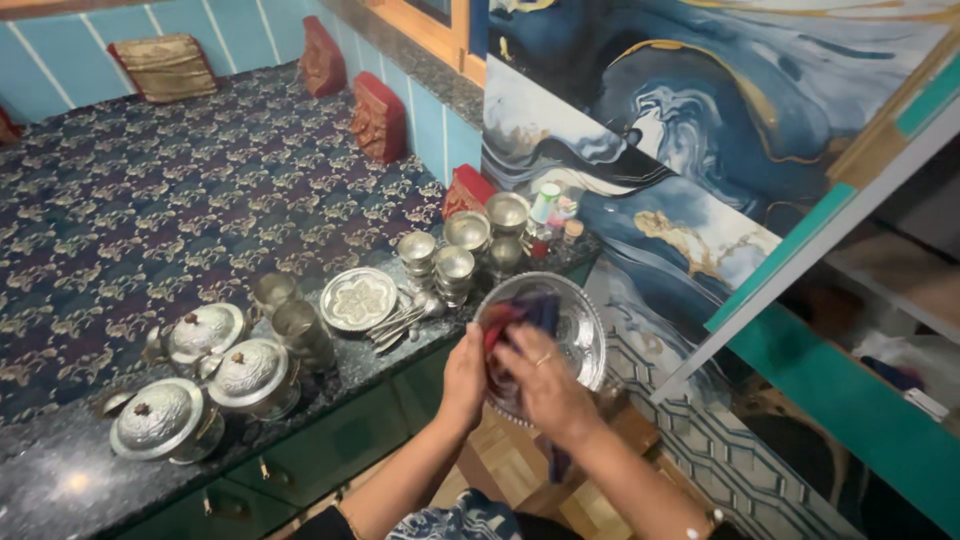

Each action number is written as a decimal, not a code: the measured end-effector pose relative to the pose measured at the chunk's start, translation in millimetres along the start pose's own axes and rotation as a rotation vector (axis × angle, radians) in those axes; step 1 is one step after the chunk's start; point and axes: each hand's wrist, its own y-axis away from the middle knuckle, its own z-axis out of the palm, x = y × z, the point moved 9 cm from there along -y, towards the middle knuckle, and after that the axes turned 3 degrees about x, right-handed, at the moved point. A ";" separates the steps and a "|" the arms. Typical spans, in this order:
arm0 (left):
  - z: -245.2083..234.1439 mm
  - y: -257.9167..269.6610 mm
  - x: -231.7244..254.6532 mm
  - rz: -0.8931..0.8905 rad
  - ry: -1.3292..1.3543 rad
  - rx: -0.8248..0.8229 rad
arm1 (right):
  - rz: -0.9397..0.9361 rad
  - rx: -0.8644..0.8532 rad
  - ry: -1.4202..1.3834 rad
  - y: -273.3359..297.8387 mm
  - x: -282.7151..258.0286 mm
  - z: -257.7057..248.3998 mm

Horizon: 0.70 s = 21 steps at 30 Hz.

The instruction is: The person retrieves a cloth from a cabinet, wipes decorative metal plates one at a time with the cloth, and places them onto the shelves inside the cabinet.

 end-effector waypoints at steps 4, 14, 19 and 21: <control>15.0 1.0 2.6 0.104 -0.165 -0.141 | -0.053 0.163 0.180 -30.4 3.0 -40.2; 44.2 29.3 56.4 0.239 -0.595 -0.417 | -0.312 -0.091 0.056 -62.0 -14.6 -64.5; 35.7 47.4 90.1 0.224 -0.510 -0.286 | 0.064 0.263 -0.012 -33.4 48.9 -62.3; 34.8 59.8 96.4 0.350 -0.461 -0.291 | 0.417 0.528 -0.070 -1.4 88.1 -67.2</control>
